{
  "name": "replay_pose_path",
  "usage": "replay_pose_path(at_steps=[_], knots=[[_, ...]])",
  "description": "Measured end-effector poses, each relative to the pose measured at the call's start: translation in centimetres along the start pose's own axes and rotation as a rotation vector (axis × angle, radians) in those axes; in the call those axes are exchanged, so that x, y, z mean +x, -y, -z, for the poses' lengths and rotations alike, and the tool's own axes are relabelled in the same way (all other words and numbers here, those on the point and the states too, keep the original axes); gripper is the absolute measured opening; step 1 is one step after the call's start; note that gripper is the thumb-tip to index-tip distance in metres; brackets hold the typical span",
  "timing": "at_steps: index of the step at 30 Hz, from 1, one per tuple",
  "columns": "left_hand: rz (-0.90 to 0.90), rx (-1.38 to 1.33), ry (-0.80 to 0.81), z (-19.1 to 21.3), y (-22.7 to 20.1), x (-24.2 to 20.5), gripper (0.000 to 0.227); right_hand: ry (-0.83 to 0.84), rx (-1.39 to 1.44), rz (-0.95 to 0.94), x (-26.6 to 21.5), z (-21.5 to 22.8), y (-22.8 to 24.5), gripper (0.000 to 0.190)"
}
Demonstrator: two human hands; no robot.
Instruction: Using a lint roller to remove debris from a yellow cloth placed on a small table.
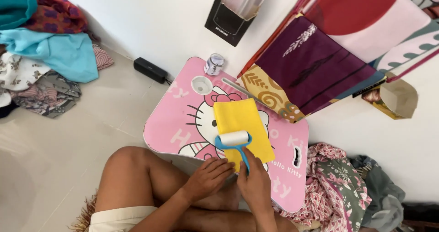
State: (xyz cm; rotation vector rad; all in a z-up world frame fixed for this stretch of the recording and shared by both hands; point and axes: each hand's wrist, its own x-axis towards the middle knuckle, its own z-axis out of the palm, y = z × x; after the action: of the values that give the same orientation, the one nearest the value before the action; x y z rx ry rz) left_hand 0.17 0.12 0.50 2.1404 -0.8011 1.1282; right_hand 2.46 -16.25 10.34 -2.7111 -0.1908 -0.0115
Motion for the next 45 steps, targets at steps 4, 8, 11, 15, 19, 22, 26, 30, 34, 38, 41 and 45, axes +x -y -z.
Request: replay_pose_path(at_steps=[4, 8, 11, 15, 19, 22, 26, 30, 34, 38, 41, 45], knots=[[0.05, -0.015, -0.044, -0.8, 0.0, -0.2, 0.023, 0.006, -0.055, 0.041, 5.0, -1.3, 1.3, 0.046], [0.051, -0.039, -0.049, -0.7, 0.0, -0.1, 0.024, 0.005, -0.039, 0.111, 9.3, -1.7, 3.6, 0.043], [0.046, -0.054, -0.043, -0.3, -0.1, 0.0, 0.026, 0.035, 0.043, 0.096, 11.1, -1.1, 5.1, 0.042], [0.045, -0.062, -0.021, -0.3, -0.1, -0.4, 0.027, 0.014, 0.136, 0.065, 10.5, 0.7, 4.8, 0.044], [0.041, -0.058, -0.006, -0.4, 0.1, -0.8, 0.029, -0.017, 0.24, 0.036, 4.0, 3.5, 3.4, 0.043], [0.035, -0.074, -0.004, -0.5, 0.3, -0.8, 0.031, -0.007, 0.246, -0.091, -0.4, 3.8, 0.8, 0.047], [0.033, -0.088, -0.02, -0.4, 0.3, -0.3, 0.026, 0.006, 0.161, -0.094, -2.2, 2.5, -0.8, 0.046], [0.048, -0.067, -0.05, -1.2, 0.0, -0.9, 0.027, 0.06, 0.067, 0.004, 0.8, 1.5, 0.2, 0.046], [0.075, -0.06, -0.001, -0.6, -0.3, -0.6, 0.031, 0.043, 0.042, 0.089, 6.7, -0.2, 2.2, 0.045], [0.075, -0.089, 0.015, -0.5, -0.5, -0.7, 0.034, 0.07, 0.055, 0.071, 10.3, -0.5, 4.0, 0.043], [0.07, -0.107, 0.012, 0.1, -0.6, -0.4, 0.031, 0.104, 0.077, 0.032, 9.5, 0.7, 4.6, 0.044], [0.096, -0.188, 0.062, 0.5, -0.5, -0.9, 0.033, 0.076, 0.142, 0.084, 4.8, 1.8, 1.8, 0.046]])
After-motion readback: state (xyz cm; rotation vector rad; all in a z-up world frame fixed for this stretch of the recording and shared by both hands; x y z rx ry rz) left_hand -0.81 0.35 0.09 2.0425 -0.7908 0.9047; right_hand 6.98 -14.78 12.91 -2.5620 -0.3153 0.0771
